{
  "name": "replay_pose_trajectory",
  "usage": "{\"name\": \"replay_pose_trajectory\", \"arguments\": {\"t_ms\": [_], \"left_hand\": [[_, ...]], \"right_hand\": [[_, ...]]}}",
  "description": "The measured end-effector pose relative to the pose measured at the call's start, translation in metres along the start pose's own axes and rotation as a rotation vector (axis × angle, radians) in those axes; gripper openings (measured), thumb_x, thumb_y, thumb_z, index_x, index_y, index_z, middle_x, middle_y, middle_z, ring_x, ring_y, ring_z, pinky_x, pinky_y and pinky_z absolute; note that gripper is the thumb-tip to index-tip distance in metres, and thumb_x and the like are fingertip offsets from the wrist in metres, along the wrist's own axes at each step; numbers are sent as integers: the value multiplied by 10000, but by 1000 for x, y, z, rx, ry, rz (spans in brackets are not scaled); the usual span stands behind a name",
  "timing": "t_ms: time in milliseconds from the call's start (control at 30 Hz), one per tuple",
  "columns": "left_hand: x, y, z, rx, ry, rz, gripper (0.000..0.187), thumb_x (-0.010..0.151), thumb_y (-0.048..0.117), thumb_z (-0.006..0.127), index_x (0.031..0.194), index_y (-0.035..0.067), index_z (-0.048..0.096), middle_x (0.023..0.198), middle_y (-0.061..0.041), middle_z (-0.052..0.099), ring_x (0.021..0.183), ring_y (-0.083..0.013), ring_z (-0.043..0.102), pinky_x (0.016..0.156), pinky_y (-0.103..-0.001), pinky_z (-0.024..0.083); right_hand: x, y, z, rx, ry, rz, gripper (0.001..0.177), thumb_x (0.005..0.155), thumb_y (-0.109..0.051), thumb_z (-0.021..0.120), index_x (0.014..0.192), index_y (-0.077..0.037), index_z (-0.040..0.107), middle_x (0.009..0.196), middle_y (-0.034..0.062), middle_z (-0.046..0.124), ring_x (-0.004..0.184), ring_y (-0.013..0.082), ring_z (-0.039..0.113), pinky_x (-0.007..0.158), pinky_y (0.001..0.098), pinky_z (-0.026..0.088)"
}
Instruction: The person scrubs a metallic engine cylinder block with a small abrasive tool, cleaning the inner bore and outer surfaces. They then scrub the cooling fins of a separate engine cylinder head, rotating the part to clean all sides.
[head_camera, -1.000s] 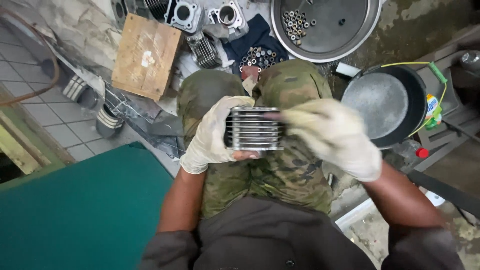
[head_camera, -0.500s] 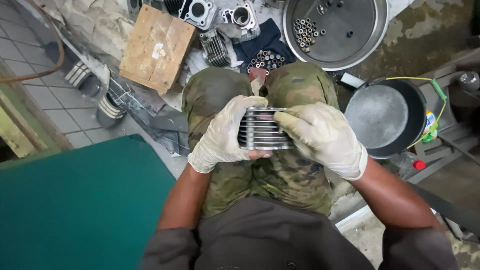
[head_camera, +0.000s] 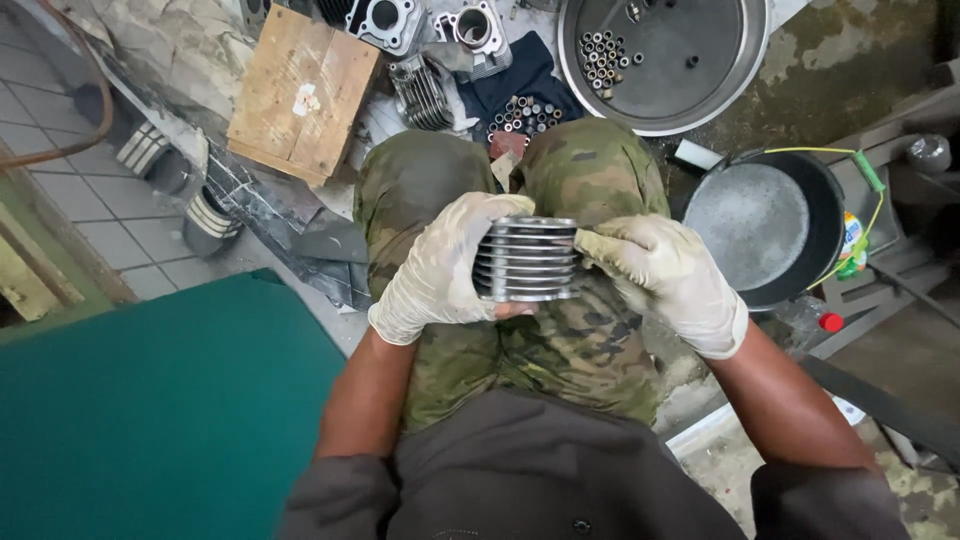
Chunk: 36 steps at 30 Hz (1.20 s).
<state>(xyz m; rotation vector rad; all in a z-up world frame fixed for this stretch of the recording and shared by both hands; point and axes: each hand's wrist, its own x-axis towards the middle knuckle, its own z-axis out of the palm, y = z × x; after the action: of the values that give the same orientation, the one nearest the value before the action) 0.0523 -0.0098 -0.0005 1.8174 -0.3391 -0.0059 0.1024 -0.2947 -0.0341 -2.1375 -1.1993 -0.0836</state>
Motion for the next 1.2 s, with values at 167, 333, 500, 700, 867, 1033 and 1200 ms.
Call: {"name": "replay_pose_trajectory", "arguments": {"t_ms": [167, 333, 500, 700, 867, 1033, 1200], "left_hand": [[2, 1, -2, 58, 12, -27, 920, 502, 502, 957, 1226, 58, 605, 1130, -192, 668, 1094, -383, 675, 937, -483, 562], [3, 5, -3, -100, 0, -115, 917, 450, 357, 1001, 1185, -18, 601, 1112, -247, 661, 1099, -390, 684, 923, -478, 582], [-5, -15, 7, -116, 4, -20, 973, 462, 391, 1030, 1232, -11, 593, 1170, -227, 646, 1142, -378, 666, 1006, -456, 549], [-3, -7, -2, -55, 17, 10, 952, 485, 433, 1003, 1224, -8, 597, 1135, -221, 654, 1093, -381, 682, 978, -453, 556], [-2, -11, -3, -64, 0, 29, 950, 513, 431, 997, 1238, -11, 571, 1109, -228, 647, 1061, -385, 675, 950, -478, 552], [-5, -18, 11, 51, 15, 53, 966, 527, 581, 945, 1261, 61, 592, 1112, -163, 649, 1052, -355, 685, 928, -440, 566], [-5, -9, 7, 75, 48, 81, 921, 534, 567, 956, 1224, 60, 619, 1131, -151, 677, 1065, -342, 700, 942, -429, 578]], "right_hand": [[-40, 30, -12, -185, -146, 94, 330, 929, -71, 673, 1237, -159, 752, 972, 108, 712, 827, 330, 705, 756, 463, 582], [-10, -15, -48, 8, -121, 349, 266, 977, -182, 678, 1224, -227, 763, 1039, 2, 745, 926, 256, 737, 788, 409, 580], [36, -41, -20, 56, 27, 47, 166, 985, -198, 686, 1129, -181, 767, 1077, 66, 723, 907, 300, 723, 739, 421, 582], [11, -14, -8, -154, -25, -62, 182, 1035, -238, 571, 1087, -167, 731, 1102, 78, 702, 896, 306, 708, 724, 422, 554], [33, -22, -1, 12, 6, -58, 196, 1039, -248, 560, 1106, -148, 715, 1057, 73, 692, 897, 308, 709, 711, 438, 550], [30, -24, 12, -60, -11, -114, 167, 1032, -210, 557, 1054, -191, 721, 1046, 39, 678, 879, 264, 697, 730, 407, 545], [-7, -13, -2, 55, -21, 93, 192, 1015, -255, 624, 1104, -140, 749, 1128, 56, 718, 991, 293, 719, 773, 409, 569]]}}
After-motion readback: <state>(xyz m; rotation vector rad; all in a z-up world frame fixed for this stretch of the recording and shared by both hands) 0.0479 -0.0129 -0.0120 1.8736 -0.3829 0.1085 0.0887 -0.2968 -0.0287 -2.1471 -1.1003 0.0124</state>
